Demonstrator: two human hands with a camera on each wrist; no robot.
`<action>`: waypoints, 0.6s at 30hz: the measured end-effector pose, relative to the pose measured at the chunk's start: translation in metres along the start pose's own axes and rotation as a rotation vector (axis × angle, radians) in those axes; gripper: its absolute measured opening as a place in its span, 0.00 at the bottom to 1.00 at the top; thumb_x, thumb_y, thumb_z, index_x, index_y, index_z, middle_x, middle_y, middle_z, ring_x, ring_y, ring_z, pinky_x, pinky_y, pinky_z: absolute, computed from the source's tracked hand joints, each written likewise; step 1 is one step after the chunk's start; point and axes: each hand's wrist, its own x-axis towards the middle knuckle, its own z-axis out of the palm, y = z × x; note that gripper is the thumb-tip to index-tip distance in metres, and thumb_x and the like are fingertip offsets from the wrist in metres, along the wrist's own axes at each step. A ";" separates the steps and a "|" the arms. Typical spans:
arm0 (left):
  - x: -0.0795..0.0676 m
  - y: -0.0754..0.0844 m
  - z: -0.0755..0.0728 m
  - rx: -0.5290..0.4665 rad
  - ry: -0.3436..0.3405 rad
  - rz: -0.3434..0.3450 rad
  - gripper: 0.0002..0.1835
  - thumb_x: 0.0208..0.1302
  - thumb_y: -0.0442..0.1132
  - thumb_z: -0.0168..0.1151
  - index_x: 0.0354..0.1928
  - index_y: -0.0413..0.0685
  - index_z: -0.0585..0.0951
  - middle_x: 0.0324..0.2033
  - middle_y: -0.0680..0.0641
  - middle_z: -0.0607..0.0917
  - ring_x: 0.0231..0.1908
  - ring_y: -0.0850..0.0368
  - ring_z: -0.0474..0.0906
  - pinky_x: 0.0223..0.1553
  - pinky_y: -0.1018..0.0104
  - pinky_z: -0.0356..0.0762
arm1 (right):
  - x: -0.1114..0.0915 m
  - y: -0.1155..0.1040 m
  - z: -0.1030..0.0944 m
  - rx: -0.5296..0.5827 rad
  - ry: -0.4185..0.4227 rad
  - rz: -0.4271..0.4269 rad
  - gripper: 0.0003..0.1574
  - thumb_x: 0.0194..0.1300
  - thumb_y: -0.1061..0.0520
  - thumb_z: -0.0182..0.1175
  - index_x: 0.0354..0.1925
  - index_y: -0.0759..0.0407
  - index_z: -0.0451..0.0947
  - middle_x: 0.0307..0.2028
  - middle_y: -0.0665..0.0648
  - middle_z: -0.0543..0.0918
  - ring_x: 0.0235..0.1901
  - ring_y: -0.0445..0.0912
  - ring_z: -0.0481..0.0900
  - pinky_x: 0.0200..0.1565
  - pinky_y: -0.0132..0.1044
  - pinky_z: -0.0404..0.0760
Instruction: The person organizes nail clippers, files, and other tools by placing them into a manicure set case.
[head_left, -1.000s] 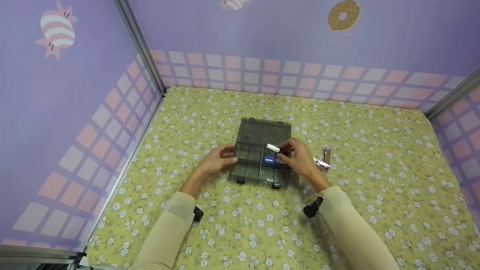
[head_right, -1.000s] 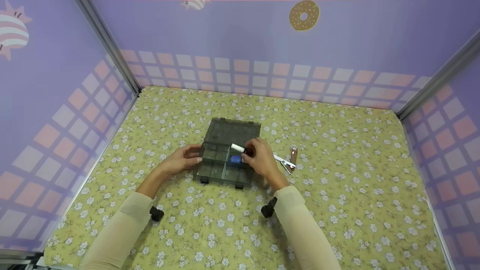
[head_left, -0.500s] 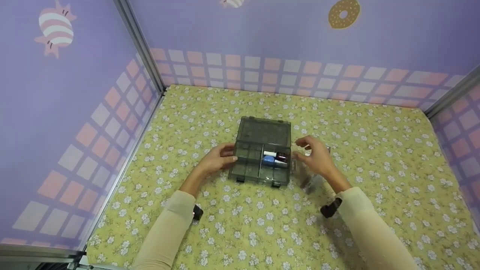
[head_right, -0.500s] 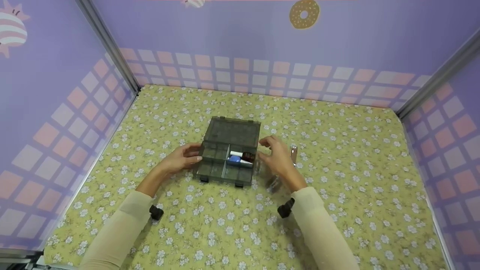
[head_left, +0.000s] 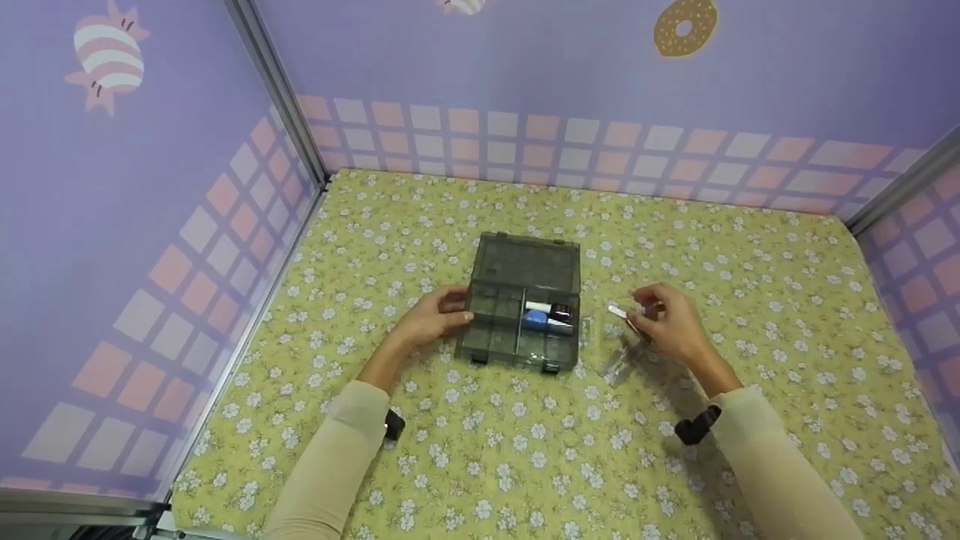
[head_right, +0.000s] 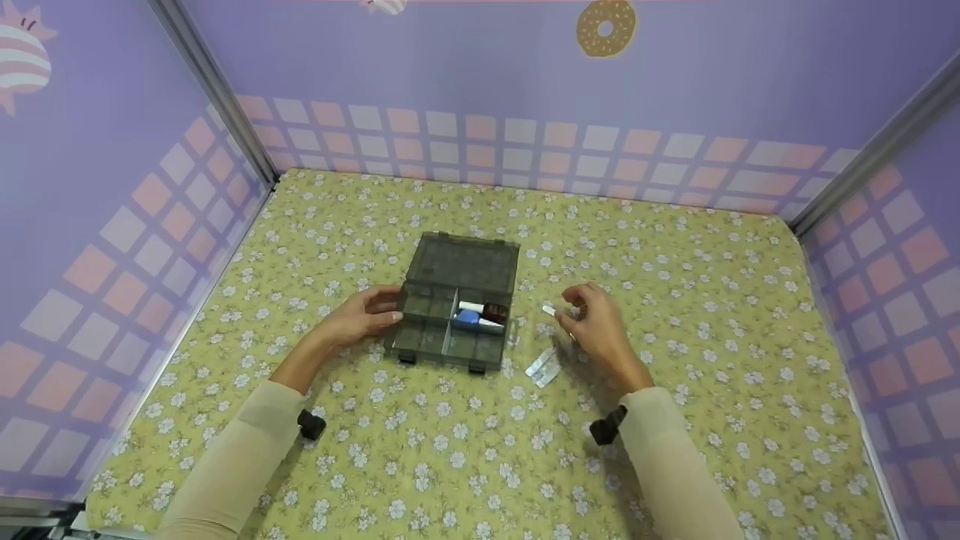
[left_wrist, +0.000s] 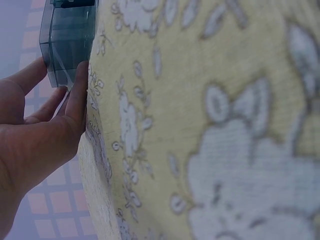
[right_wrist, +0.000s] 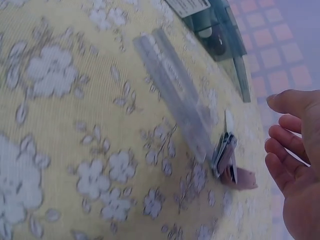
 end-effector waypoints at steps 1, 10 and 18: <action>0.000 0.000 0.000 -0.004 -0.002 0.001 0.37 0.76 0.41 0.68 0.81 0.47 0.64 0.77 0.40 0.68 0.75 0.44 0.66 0.69 0.46 0.73 | -0.001 0.003 -0.001 -0.007 0.004 0.001 0.21 0.73 0.61 0.69 0.59 0.71 0.80 0.53 0.71 0.82 0.51 0.64 0.81 0.54 0.62 0.80; 0.000 -0.001 0.000 -0.013 -0.008 0.005 0.37 0.77 0.40 0.67 0.81 0.47 0.63 0.77 0.40 0.68 0.75 0.44 0.65 0.69 0.46 0.73 | -0.015 0.021 -0.003 -0.022 0.001 0.016 0.17 0.71 0.63 0.71 0.53 0.71 0.82 0.47 0.67 0.82 0.46 0.59 0.83 0.49 0.46 0.85; -0.001 -0.001 -0.001 0.004 0.003 -0.001 0.36 0.76 0.41 0.67 0.81 0.48 0.64 0.77 0.41 0.67 0.76 0.44 0.65 0.69 0.47 0.73 | -0.020 0.024 0.001 -0.059 0.013 0.012 0.13 0.69 0.64 0.72 0.49 0.68 0.83 0.44 0.65 0.84 0.41 0.54 0.85 0.39 0.26 0.79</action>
